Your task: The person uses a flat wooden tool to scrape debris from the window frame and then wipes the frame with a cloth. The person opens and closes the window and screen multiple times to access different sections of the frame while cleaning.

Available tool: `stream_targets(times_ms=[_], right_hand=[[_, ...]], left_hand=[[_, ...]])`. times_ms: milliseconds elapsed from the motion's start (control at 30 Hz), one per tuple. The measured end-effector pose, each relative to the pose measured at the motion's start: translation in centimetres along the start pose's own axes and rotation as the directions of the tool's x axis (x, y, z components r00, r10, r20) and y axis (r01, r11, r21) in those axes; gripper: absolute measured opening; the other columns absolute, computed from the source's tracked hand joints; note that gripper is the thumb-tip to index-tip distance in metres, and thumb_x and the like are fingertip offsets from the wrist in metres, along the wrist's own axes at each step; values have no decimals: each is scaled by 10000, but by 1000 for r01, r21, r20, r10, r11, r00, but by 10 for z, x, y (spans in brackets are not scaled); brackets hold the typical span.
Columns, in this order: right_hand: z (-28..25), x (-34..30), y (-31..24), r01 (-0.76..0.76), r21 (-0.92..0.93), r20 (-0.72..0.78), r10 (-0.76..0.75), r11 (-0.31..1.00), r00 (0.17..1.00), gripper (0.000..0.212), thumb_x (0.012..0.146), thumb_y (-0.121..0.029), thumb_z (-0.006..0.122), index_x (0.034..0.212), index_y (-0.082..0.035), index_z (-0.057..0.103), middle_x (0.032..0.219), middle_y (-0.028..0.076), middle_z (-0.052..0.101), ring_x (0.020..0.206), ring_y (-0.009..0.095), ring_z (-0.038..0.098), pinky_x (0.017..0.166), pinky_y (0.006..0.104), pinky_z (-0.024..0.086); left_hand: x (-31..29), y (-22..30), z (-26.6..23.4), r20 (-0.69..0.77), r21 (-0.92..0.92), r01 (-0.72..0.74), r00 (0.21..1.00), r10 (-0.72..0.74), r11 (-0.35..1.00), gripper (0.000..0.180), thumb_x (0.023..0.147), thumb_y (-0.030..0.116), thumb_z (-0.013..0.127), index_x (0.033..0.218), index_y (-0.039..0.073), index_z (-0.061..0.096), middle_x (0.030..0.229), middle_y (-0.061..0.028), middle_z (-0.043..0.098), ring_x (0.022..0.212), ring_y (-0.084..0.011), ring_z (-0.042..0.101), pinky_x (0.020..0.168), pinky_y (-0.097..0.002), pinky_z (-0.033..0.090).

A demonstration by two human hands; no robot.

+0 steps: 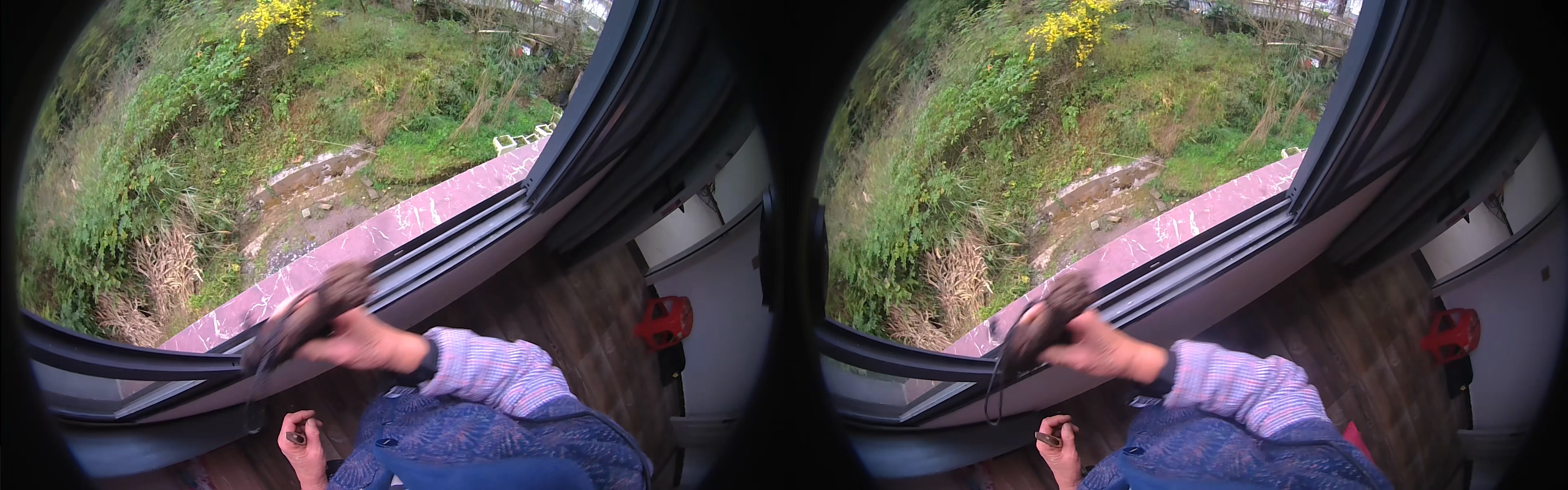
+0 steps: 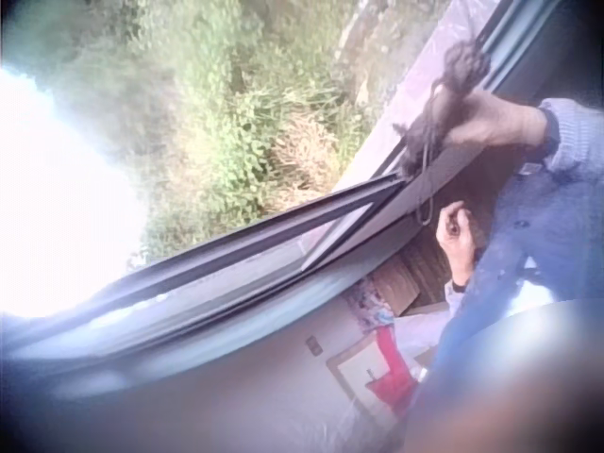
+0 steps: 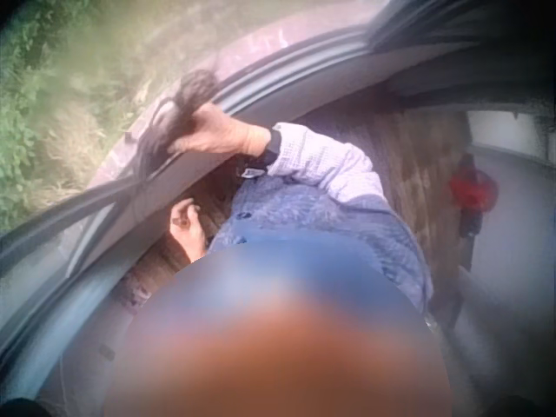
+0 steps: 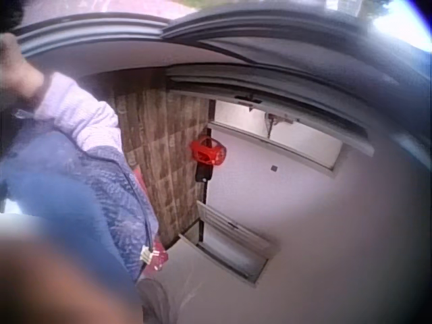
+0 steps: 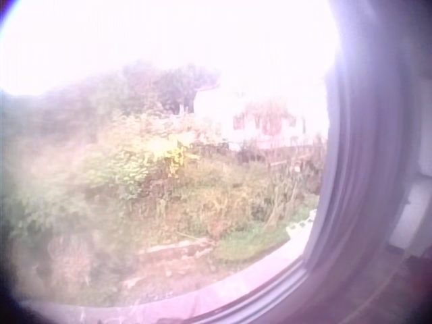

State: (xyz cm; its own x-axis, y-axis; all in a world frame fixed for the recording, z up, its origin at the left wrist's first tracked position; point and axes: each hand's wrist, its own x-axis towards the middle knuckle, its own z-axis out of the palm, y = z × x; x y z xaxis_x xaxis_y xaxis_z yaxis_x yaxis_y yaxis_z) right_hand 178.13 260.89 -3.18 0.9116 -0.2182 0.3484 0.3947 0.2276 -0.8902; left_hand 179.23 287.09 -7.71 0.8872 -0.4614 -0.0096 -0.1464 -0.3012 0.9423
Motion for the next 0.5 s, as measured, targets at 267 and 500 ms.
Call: stream_targets(times_ms=[267, 500], right_hand=[[-139, -82, -110, 141, -247, -627, -269, 959, 731, 434, 930, -172, 730, 1302, 2, 589, 1203, 26, 615, 1112, 175, 585, 1003, 326, 465], [-190, -91, -137, -208, -943, -266, -214, 258, 940, 312, 713, 26, 759, 1005, -78, 724, 987, 56, 679, 964, 230, 634, 896, 345, 493]], left_hand=[[13, 0, 20, 72, -88, -11, 997, 17, 996, 95, 893, -64, 611, 951, -17, 670, 783, -39, 618, 697, -101, 625, 627, -231, 476], [20, 5, 45, 141, -96, 9, 990, 5, 995, 91, 918, -41, 620, 983, -16, 678, 822, -39, 641, 717, -96, 631, 638, -230, 478]])
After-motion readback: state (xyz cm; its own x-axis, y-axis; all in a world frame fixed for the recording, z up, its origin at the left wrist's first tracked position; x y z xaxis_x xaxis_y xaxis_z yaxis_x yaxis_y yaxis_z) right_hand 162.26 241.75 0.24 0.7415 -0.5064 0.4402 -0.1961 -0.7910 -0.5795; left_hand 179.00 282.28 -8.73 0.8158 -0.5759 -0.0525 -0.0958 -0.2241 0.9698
